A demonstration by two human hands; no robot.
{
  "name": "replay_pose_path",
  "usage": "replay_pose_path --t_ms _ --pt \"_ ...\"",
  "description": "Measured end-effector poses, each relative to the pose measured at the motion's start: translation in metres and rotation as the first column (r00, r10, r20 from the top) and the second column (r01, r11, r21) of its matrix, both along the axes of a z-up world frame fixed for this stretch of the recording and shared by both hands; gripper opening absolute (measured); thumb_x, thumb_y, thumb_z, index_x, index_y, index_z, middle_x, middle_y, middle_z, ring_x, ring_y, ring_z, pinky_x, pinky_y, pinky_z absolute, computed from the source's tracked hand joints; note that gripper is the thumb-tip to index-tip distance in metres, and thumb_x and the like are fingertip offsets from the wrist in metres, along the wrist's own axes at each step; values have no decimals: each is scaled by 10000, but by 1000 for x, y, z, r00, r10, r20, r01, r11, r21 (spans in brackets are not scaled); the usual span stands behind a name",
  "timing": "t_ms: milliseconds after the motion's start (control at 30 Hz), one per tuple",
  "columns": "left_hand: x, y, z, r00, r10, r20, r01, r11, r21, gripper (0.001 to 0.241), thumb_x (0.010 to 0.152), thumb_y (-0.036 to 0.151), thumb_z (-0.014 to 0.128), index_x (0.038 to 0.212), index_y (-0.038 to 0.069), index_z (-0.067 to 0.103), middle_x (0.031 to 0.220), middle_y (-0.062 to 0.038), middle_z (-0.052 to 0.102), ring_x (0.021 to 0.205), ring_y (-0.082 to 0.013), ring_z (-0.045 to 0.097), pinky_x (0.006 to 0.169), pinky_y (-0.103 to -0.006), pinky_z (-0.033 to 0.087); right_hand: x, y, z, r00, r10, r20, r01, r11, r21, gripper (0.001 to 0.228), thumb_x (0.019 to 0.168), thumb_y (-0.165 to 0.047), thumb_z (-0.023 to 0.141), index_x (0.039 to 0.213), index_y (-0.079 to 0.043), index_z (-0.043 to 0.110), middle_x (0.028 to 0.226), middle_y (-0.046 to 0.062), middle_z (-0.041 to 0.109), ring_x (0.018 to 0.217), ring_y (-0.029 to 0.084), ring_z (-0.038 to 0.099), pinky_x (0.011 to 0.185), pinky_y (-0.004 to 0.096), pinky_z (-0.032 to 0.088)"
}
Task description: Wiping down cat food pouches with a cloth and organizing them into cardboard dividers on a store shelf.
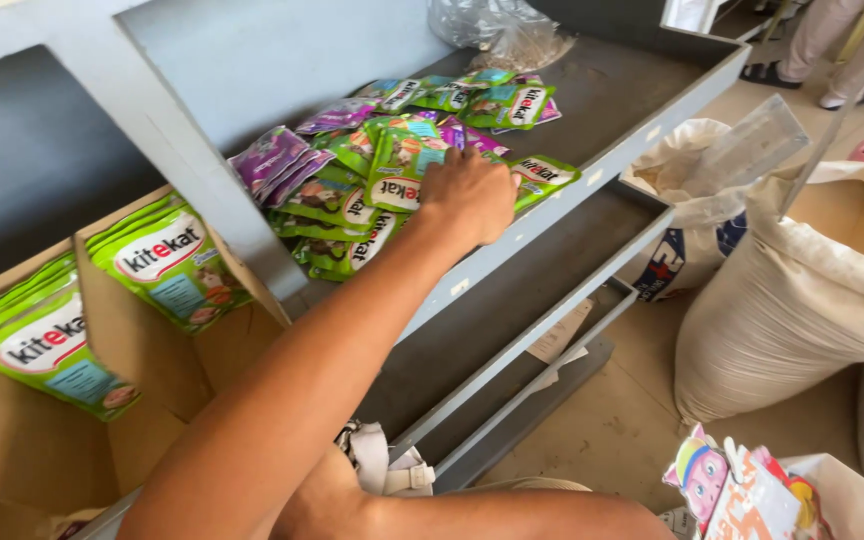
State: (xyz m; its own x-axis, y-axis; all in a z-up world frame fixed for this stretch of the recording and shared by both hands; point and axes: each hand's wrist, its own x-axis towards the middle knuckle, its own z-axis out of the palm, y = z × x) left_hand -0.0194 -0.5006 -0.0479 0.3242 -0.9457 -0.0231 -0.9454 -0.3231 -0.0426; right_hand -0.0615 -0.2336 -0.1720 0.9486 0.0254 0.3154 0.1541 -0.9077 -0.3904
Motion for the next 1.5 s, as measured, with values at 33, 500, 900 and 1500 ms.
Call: replay_pose_path --t_ms 33,500,900,1500 --pt "0 0 -2 1000 12 1 -12 1000 2 579 1048 414 306 1275 32 677 1370 -242 561 1346 -446 489 1048 -614 448 -1 0 -1 1000 12 1 -12 1000 2 236 942 -103 541 965 63 706 1085 291 671 885 436 613 773 527 483" --pt "-3 28 7 974 -49 -219 18 990 -140 524 1022 315 322 1410 -14 451 1340 -305 542 1362 -477 472 1104 -633 339 -6 0 -5 998 -15 65 17 999 -37 194 944 -96 549 888 18 696 1007 244 672 829 390 583 715 485 471" --pt "30 21 -6 789 -170 -590 -58 936 -347 953 722 382 881 1384 -88 381 1054 -165 723 723 -194 776 636 -300 631 -15 -3 15 983 -43 180 61 993 -97 178 922 -104 576 891 21 699 1032 256 669 853 414 575 724 473 474" --pt "22 339 46 288 -683 -671 -395 554 -733 388 989 138 682 1330 -36 624 1211 -120 730 988 -159 705 879 -309 635 -32 -9 66 990 -103 99 139 860 -491 698 893 -505 655 1455 -164 421 1182 222 562 590 346 733 386 440 612"
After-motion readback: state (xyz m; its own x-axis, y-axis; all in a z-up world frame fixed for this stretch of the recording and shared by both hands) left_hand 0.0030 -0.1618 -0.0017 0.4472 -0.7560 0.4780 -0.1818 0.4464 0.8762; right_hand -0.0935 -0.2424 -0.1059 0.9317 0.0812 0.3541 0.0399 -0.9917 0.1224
